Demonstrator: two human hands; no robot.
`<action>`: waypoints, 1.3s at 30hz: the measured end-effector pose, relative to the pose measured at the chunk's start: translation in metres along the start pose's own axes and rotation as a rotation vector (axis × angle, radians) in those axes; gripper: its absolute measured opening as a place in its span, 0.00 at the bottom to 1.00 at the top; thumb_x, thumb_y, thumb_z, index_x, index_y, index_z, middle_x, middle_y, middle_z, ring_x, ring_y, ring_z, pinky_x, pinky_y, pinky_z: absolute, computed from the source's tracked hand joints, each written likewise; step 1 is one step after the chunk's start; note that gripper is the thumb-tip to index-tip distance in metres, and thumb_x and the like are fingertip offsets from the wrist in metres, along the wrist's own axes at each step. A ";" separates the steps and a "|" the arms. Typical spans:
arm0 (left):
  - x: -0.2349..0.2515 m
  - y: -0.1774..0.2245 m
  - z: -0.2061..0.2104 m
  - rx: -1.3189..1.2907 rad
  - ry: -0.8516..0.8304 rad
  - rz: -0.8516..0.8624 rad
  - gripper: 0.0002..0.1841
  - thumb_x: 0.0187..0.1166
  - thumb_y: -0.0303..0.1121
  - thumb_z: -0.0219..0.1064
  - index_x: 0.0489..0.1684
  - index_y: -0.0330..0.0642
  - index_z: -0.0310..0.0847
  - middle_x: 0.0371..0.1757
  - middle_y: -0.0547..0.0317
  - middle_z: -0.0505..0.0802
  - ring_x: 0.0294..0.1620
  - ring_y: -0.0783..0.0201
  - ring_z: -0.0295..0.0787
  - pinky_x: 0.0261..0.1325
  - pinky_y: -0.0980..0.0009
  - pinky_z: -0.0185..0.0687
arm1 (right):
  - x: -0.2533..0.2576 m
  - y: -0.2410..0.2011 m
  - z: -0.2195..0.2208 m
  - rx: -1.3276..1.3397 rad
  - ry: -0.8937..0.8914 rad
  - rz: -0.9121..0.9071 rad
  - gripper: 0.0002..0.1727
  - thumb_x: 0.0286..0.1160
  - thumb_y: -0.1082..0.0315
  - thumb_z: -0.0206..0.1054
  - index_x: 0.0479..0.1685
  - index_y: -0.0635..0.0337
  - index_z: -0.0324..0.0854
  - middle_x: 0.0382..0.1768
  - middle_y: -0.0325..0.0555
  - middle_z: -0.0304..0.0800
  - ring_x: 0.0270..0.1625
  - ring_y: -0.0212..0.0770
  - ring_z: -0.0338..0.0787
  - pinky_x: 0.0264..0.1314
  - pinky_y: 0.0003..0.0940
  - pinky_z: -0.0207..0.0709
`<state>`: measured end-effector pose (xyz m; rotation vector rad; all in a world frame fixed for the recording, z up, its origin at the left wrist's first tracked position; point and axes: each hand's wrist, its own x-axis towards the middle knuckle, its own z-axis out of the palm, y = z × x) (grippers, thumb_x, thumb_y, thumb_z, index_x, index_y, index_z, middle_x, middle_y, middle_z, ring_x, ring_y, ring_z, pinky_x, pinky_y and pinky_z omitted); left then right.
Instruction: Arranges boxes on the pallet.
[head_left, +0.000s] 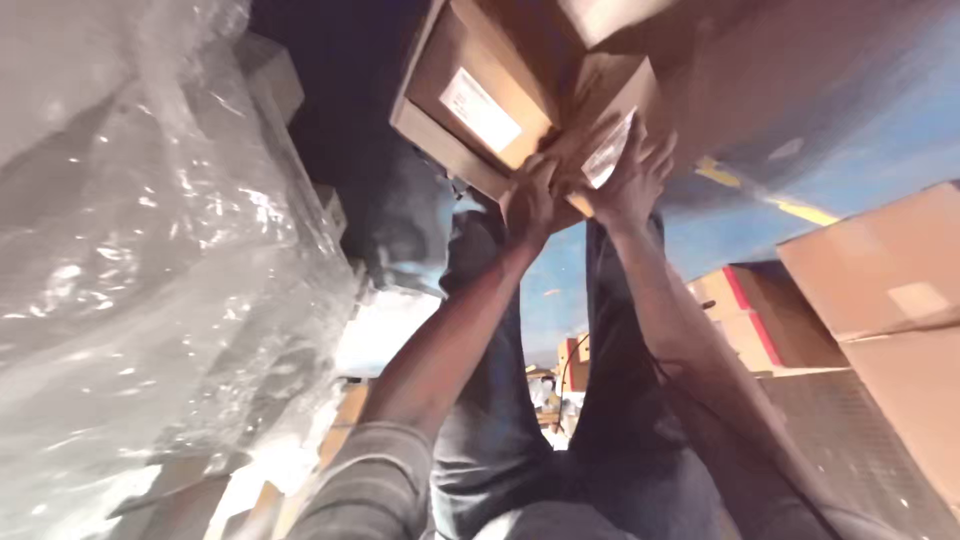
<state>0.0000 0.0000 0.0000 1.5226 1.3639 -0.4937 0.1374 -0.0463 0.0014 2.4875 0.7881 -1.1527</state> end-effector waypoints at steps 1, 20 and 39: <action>-0.004 -0.002 0.000 0.018 0.026 -0.026 0.19 0.83 0.46 0.66 0.66 0.49 0.88 0.69 0.56 0.90 0.69 0.56 0.87 0.70 0.54 0.82 | 0.020 0.002 -0.009 0.090 -0.087 0.012 0.77 0.32 0.43 0.90 0.97 0.47 0.47 0.93 0.74 0.41 0.89 0.78 0.53 0.81 0.73 0.60; 0.034 -0.039 0.003 0.693 0.117 -0.109 0.59 0.67 0.36 0.74 0.96 0.34 0.28 0.93 0.22 0.39 0.96 0.34 0.35 0.95 0.45 0.30 | 0.026 -0.017 0.071 0.032 0.067 -0.006 0.76 0.32 0.40 0.86 0.95 0.60 0.49 0.87 0.68 0.60 0.84 0.70 0.68 0.76 0.63 0.70; 0.039 -0.038 0.019 0.762 0.251 -0.167 0.61 0.62 0.32 0.79 0.97 0.41 0.34 0.93 0.25 0.45 0.94 0.34 0.47 0.85 0.47 0.62 | 0.040 -0.012 0.032 0.130 -0.268 -0.028 0.80 0.29 0.47 0.94 0.96 0.51 0.44 0.90 0.64 0.54 0.86 0.69 0.67 0.70 0.72 0.76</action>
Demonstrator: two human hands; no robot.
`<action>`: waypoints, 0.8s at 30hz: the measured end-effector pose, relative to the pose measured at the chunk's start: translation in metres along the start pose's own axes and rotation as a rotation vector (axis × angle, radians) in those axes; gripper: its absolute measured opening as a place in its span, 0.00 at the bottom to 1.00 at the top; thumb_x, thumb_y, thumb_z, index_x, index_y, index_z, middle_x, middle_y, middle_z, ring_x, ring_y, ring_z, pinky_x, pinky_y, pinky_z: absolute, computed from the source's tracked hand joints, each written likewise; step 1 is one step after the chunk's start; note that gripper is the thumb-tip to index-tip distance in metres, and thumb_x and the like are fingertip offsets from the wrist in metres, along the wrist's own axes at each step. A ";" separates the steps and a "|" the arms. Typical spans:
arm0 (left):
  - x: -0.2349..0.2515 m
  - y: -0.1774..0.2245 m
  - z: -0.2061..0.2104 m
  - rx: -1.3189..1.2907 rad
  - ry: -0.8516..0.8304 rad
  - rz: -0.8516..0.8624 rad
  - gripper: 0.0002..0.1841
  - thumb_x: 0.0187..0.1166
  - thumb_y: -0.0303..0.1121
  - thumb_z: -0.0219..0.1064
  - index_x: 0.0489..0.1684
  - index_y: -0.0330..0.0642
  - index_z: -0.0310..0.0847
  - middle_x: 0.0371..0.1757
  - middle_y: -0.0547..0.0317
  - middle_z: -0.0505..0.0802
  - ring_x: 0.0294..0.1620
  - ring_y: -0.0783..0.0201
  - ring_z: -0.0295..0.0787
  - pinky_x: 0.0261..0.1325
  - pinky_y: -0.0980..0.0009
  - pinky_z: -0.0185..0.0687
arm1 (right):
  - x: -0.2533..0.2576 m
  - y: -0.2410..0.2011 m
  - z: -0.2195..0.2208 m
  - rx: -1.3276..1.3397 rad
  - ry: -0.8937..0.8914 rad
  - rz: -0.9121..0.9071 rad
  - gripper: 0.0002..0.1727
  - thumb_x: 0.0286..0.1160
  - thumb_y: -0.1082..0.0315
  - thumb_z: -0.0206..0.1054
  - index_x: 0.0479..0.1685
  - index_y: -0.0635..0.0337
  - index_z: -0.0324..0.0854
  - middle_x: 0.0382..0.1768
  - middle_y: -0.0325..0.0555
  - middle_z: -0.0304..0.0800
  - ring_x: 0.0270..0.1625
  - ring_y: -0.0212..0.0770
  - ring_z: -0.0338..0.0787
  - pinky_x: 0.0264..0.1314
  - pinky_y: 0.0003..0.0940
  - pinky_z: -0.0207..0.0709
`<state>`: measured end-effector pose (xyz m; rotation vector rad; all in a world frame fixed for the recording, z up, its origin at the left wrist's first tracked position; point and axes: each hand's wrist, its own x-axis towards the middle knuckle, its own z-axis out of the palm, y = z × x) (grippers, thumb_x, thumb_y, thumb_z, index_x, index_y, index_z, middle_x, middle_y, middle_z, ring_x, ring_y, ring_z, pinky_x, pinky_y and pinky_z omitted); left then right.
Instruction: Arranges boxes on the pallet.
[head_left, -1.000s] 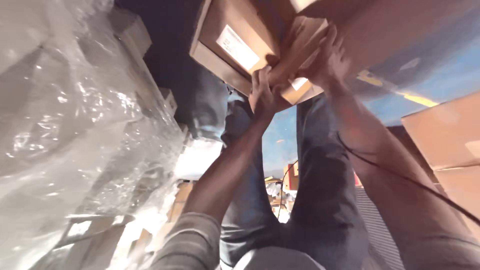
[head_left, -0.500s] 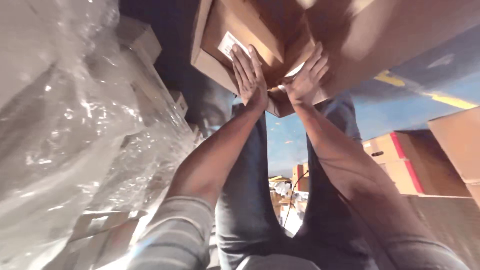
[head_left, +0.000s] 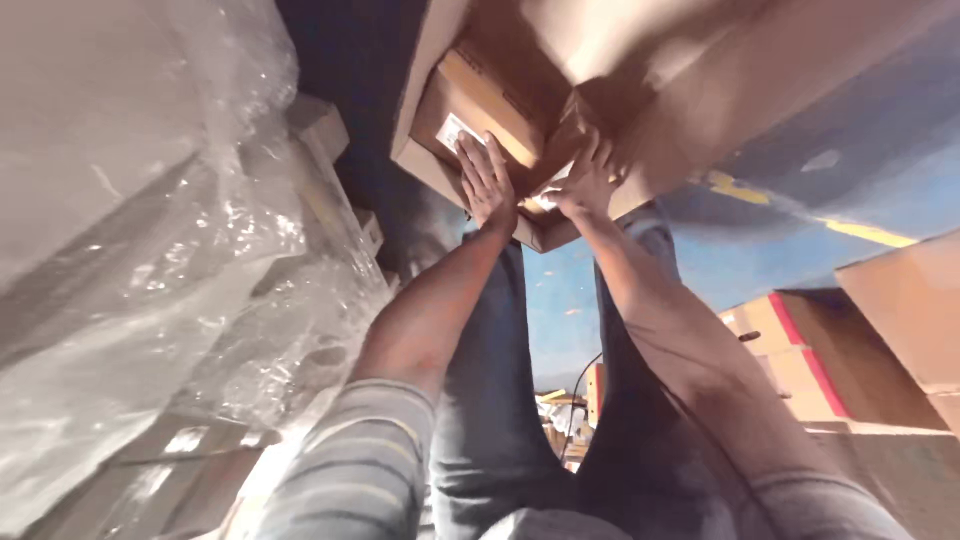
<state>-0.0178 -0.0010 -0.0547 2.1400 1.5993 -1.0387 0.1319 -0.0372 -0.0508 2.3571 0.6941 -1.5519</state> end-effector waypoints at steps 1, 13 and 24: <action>-0.002 0.000 -0.006 -0.042 -0.016 0.006 0.59 0.63 0.32 0.78 0.97 0.41 0.34 0.93 0.25 0.46 0.95 0.34 0.45 0.89 0.45 0.54 | -0.003 0.009 -0.015 0.057 -0.064 -0.019 0.79 0.33 0.47 0.94 0.97 0.51 0.42 0.91 0.65 0.49 0.85 0.69 0.67 0.68 0.70 0.78; -0.207 -0.024 -0.154 -0.931 -0.760 -0.247 0.31 0.86 0.43 0.64 0.86 0.39 0.65 0.79 0.38 0.80 0.78 0.44 0.79 0.81 0.46 0.73 | -0.173 0.234 -0.198 -0.138 -0.386 0.106 0.39 0.81 0.43 0.67 0.84 0.60 0.70 0.71 0.67 0.83 0.75 0.68 0.82 0.76 0.70 0.71; -0.413 -0.190 -0.346 -1.667 0.186 -0.291 0.26 0.84 0.34 0.65 0.78 0.32 0.71 0.69 0.42 0.88 0.67 0.55 0.89 0.71 0.58 0.86 | -0.315 0.003 -0.354 0.039 0.188 -0.310 0.31 0.83 0.52 0.69 0.75 0.67 0.77 0.65 0.70 0.87 0.70 0.67 0.85 0.75 0.69 0.73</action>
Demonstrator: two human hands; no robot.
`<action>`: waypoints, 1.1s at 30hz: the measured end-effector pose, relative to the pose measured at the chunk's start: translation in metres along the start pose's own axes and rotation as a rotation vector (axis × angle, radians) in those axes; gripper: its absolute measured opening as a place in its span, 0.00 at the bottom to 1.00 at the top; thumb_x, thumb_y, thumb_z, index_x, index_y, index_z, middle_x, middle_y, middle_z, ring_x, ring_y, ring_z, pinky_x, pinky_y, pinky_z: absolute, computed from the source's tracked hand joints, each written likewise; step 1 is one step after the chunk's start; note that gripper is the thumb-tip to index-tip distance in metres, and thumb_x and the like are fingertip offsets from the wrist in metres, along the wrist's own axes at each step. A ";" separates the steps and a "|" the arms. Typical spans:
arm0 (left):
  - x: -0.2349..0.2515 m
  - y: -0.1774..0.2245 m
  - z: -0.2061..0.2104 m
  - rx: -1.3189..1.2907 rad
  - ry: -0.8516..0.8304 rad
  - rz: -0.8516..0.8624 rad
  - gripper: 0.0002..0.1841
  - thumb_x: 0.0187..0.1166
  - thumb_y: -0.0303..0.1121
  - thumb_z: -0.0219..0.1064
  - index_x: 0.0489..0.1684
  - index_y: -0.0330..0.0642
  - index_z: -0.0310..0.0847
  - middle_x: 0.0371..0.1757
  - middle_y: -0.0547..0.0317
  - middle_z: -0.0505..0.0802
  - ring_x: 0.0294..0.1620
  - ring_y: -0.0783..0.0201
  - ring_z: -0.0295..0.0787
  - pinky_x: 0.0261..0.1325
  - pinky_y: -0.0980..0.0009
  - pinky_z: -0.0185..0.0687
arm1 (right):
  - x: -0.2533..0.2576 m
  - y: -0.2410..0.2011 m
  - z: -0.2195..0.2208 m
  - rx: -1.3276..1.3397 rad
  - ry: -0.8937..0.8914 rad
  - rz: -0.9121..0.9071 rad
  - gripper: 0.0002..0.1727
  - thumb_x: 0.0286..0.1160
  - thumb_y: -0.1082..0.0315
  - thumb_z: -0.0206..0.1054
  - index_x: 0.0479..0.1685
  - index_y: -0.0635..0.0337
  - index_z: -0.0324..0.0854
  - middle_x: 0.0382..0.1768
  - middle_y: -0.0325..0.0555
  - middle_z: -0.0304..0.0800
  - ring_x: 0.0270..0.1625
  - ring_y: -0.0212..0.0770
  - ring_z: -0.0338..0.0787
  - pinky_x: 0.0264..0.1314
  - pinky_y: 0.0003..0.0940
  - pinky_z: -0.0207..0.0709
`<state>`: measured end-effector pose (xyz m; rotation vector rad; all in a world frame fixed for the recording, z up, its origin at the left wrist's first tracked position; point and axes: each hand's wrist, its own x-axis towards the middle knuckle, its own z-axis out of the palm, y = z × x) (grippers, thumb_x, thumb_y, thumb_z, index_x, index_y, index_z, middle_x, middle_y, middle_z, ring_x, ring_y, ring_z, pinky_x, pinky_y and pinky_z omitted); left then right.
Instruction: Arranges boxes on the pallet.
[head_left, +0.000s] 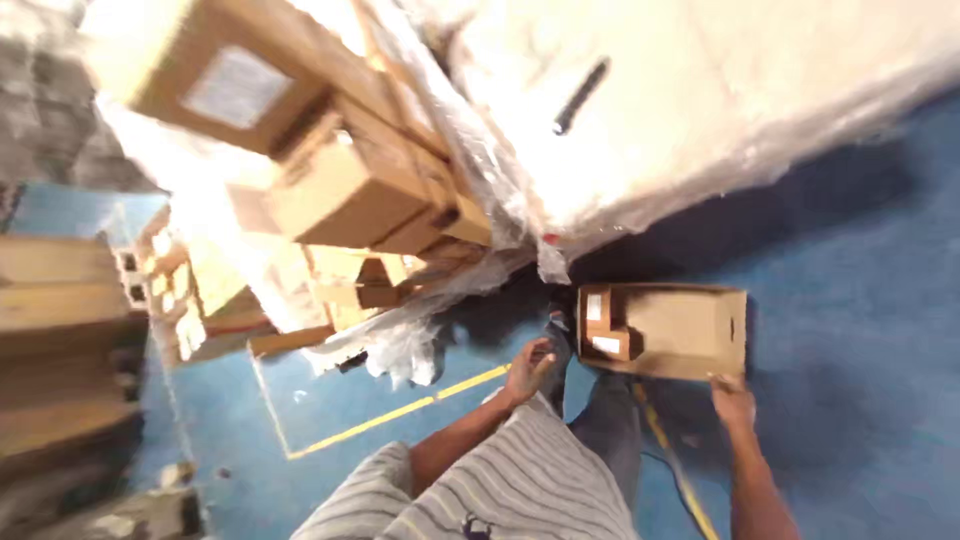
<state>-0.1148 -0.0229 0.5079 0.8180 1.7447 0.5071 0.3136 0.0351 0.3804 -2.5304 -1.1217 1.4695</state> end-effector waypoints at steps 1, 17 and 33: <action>-0.009 0.014 -0.027 -0.010 0.133 0.096 0.26 0.84 0.35 0.64 0.78 0.31 0.72 0.69 0.42 0.88 0.66 0.56 0.89 0.70 0.58 0.86 | -0.010 -0.053 -0.005 -0.019 -0.006 -0.102 0.31 0.83 0.53 0.69 0.76 0.68 0.75 0.66 0.69 0.87 0.70 0.66 0.86 0.76 0.67 0.74; 0.038 0.146 -0.435 -0.719 0.543 0.178 0.41 0.87 0.65 0.47 0.92 0.45 0.55 0.83 0.47 0.77 0.82 0.53 0.74 0.81 0.51 0.73 | -0.295 -0.613 0.171 0.161 -0.555 -0.726 0.51 0.78 0.25 0.53 0.93 0.52 0.55 0.85 0.58 0.70 0.83 0.56 0.74 0.80 0.62 0.71; -0.048 0.088 -0.346 -0.964 0.042 0.831 0.33 0.61 0.41 0.86 0.71 0.59 0.82 0.59 0.70 0.96 0.59 0.70 0.93 0.65 0.65 0.90 | -0.342 -0.476 0.099 0.426 -0.568 -1.329 0.56 0.54 0.48 0.89 0.86 0.59 0.64 0.93 0.58 0.53 0.94 0.54 0.58 0.93 0.49 0.64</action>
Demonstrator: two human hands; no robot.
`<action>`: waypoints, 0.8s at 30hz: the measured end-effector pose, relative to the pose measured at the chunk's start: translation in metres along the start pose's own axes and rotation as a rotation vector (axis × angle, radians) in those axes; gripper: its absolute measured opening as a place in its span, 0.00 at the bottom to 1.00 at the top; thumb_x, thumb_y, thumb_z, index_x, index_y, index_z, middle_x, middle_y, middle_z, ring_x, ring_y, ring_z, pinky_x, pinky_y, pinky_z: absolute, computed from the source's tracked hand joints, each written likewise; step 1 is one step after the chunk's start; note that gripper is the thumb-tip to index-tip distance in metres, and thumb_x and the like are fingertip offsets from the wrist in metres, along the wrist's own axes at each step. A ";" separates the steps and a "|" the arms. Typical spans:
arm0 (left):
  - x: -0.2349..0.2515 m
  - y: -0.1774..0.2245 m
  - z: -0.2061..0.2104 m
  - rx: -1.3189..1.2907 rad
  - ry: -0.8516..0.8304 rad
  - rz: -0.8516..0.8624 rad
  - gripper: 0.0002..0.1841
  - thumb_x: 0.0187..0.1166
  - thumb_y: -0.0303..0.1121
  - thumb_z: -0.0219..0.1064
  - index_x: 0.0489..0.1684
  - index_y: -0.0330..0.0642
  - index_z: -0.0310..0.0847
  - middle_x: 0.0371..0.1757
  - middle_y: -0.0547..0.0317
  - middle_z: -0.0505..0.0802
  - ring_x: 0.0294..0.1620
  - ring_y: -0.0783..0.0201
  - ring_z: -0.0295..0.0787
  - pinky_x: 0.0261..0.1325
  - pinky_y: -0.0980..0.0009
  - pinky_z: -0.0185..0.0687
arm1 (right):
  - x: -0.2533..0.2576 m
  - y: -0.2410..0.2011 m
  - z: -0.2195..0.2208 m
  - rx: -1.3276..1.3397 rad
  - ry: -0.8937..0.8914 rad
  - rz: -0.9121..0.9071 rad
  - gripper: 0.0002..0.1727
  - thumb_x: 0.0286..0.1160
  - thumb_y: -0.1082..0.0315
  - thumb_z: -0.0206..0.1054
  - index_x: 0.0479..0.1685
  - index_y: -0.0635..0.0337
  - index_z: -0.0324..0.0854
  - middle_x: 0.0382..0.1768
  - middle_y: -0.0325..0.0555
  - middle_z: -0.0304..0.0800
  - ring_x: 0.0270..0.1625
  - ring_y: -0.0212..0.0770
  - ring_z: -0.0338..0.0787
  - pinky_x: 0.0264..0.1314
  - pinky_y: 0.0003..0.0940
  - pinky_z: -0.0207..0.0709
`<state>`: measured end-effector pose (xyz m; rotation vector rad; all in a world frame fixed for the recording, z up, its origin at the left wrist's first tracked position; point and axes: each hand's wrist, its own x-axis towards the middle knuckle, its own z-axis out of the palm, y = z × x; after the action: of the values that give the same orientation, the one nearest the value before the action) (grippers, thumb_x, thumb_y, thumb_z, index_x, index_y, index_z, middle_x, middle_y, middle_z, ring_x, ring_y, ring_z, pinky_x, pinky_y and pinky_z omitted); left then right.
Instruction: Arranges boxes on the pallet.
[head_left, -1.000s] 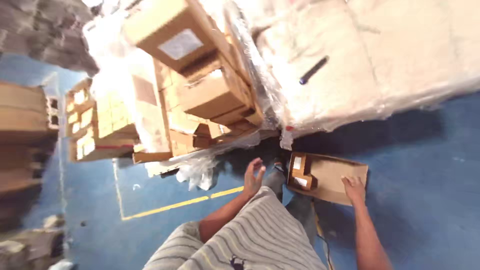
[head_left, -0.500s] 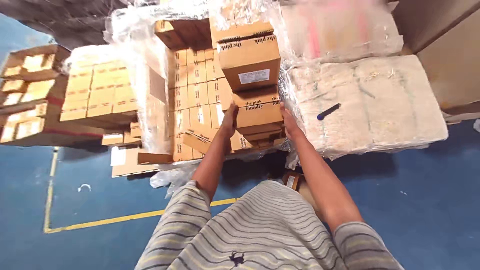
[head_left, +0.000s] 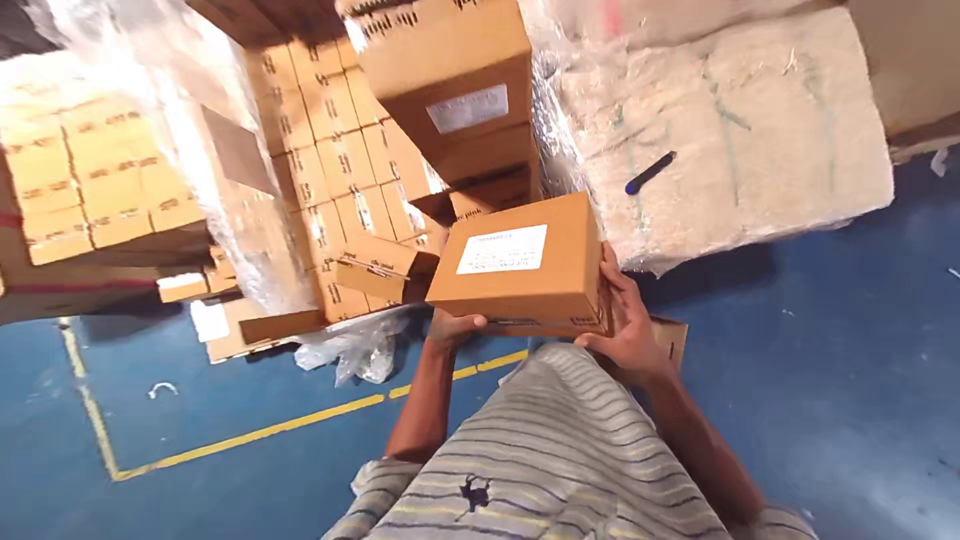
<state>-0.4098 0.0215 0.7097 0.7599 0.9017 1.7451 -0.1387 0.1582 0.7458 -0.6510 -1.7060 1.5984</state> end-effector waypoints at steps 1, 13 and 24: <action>-0.002 -0.004 0.004 0.008 -0.074 0.003 0.38 0.61 0.39 0.86 0.77 0.61 0.77 0.64 0.71 0.94 0.63 0.70 0.91 0.69 0.64 0.88 | -0.015 -0.005 -0.006 -0.008 0.009 -0.012 0.55 0.55 0.49 0.89 0.87 0.54 0.64 0.94 0.56 0.53 0.94 0.54 0.57 0.93 0.50 0.64; 0.008 -0.079 0.125 0.624 -0.491 -0.339 0.71 0.45 0.53 0.92 0.96 0.47 0.42 0.89 0.59 0.70 0.83 0.63 0.74 0.81 0.62 0.79 | -0.204 -0.005 -0.088 -0.524 0.410 0.266 0.76 0.48 0.20 0.76 0.95 0.62 0.45 0.95 0.61 0.44 0.96 0.54 0.52 0.93 0.56 0.60; -0.068 -0.394 0.219 0.659 -1.028 -0.895 0.58 0.53 0.57 0.87 0.90 0.43 0.63 0.91 0.50 0.68 0.90 0.56 0.63 0.90 0.55 0.65 | -0.420 0.190 -0.183 -0.137 0.338 0.866 0.75 0.31 0.29 0.86 0.93 0.54 0.58 0.86 0.62 0.66 0.88 0.58 0.67 0.88 0.61 0.63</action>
<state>-0.0198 0.0988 0.4861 1.2332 0.8407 0.1432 0.2473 -0.0240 0.4935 -1.7929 -1.3429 1.7626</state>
